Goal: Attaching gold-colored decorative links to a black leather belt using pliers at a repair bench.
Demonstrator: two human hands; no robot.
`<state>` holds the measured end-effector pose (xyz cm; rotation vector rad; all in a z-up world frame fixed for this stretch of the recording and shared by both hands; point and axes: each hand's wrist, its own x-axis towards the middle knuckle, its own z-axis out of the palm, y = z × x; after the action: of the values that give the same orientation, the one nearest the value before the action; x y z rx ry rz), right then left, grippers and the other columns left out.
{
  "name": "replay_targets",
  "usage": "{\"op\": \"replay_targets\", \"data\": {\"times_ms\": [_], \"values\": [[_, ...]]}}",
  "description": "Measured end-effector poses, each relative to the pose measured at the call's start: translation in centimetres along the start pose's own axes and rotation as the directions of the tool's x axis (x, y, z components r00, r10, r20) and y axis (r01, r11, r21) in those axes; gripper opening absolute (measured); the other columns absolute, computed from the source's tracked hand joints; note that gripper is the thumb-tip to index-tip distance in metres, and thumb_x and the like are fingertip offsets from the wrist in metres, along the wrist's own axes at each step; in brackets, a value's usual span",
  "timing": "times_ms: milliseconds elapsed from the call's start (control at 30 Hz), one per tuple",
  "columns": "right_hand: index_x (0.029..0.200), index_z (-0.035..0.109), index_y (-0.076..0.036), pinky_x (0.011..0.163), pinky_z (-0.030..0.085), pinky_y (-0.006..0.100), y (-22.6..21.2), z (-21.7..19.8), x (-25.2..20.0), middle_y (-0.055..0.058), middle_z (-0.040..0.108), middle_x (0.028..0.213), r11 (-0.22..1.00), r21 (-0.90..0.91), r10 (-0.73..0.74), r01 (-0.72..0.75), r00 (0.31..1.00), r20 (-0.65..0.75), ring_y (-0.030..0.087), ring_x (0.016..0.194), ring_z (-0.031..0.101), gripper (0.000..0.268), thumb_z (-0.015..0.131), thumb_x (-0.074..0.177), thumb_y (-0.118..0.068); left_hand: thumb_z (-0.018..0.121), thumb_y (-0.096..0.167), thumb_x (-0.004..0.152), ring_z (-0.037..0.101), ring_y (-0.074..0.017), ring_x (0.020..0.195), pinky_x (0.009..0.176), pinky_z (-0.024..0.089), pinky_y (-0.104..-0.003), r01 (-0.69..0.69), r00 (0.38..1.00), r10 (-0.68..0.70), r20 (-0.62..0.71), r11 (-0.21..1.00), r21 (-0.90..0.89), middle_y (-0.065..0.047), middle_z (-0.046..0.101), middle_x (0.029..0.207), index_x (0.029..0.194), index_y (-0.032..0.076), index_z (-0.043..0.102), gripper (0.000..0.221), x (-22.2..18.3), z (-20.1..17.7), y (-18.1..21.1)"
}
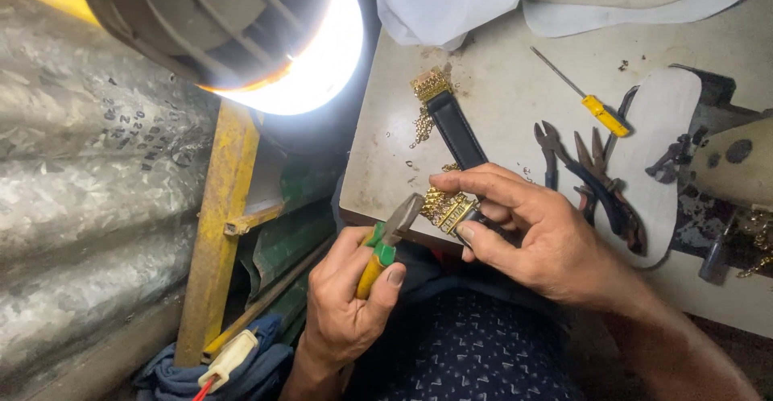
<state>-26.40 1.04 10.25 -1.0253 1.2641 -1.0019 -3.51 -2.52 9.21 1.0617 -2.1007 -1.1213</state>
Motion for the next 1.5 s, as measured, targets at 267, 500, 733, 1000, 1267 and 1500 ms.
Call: {"op": "replay_targets", "data": {"times_ms": [267, 500, 733, 1000, 1267, 1500], "values": [[0.133, 0.066, -0.007, 0.076, 0.062, 0.018, -0.2, 0.3, -0.3, 0.007, 0.066, 0.130, 0.995, -0.102, -0.015, 0.012, 1.000, -0.020, 0.010, 0.078, 0.074, 0.044, 0.061, 0.090, -0.004, 0.064, 0.027, 0.095, 0.065, -0.0339, 0.088, 0.076, 0.054, -0.041, -0.106, 0.991, 0.122, -0.046, 0.959, 0.262, -0.021, 0.067, 0.106, 0.085, 0.000, 0.065, 0.029, -1.4, 0.2, -0.4], [0.133, 0.068, -0.007, 0.078, 0.049, 0.019, -0.1, 0.4, -0.4, 0.005, 0.069, 0.123, 0.964, -0.246, -0.105, 0.099, 0.994, -0.011, 0.008, 0.096, 0.065, 0.042, 0.062, 0.091, -0.008, 0.067, 0.030, 0.095, 0.057, -0.0291, 0.074, 0.067, 0.050, -0.037, -0.159, 0.971, 0.231, -0.067, 0.824, 0.544, -0.016, 0.069, 0.115, 0.084, 0.004, 0.064, 0.029, -1.8, -0.3, 0.2], [0.133, 0.066, -0.007, 0.100, 0.050, 0.025, -0.9, 0.6, -0.3, 0.006, 0.071, 0.123, 0.934, -0.321, -0.159, 0.158, 0.987, 0.023, 0.015, 0.114, 0.068, 0.043, 0.062, 0.091, -0.008, 0.067, 0.029, 0.098, 0.056, -0.0272, 0.072, 0.063, 0.050, -0.037, -0.181, 0.948, 0.312, -0.059, 0.682, 0.709, -0.013, 0.071, 0.117, 0.086, 0.005, 0.064, 0.026, -1.9, -0.8, 0.6], [0.134, 0.065, -0.008, 0.093, 0.051, 0.023, -0.6, 0.6, -0.2, 0.005, 0.071, 0.123, 0.926, -0.345, -0.162, 0.156, 0.987, 0.013, 0.012, 0.107, 0.070, 0.043, 0.062, 0.091, -0.007, 0.062, 0.029, 0.101, 0.056, -0.0260, 0.070, 0.062, 0.049, -0.035, -0.192, 0.931, 0.363, -0.033, 0.566, 0.801, -0.011, 0.072, 0.118, 0.087, 0.006, 0.067, 0.027, -1.6, -0.9, 1.1], [0.134, 0.063, -0.004, 0.103, 0.050, 0.028, -0.9, 0.9, -0.1, 0.009, 0.071, 0.125, 0.853, -0.459, -0.274, 0.249, 0.962, 0.012, 0.018, 0.114, 0.070, 0.042, 0.062, 0.092, -0.006, 0.055, 0.033, 0.104, 0.057, -0.0251, 0.070, 0.062, 0.049, -0.035, -0.195, 0.938, 0.347, 0.009, 0.505, 0.841, -0.010, 0.072, 0.120, 0.087, 0.007, 0.067, 0.033, -1.4, -1.1, 1.8], [0.137, 0.060, -0.006, 0.098, 0.053, 0.029, -0.6, 0.9, -0.2, 0.008, 0.069, 0.127, 0.789, -0.552, -0.315, 0.270, 0.949, 0.013, 0.020, 0.111, 0.071, 0.044, 0.062, 0.094, -0.008, 0.052, 0.031, 0.106, 0.056, -0.0246, 0.069, 0.061, 0.047, -0.035, -0.195, 0.933, 0.359, 0.017, 0.465, 0.863, -0.009, 0.073, 0.119, 0.085, 0.006, 0.067, 0.036, -0.8, -0.9, 2.7]]}}
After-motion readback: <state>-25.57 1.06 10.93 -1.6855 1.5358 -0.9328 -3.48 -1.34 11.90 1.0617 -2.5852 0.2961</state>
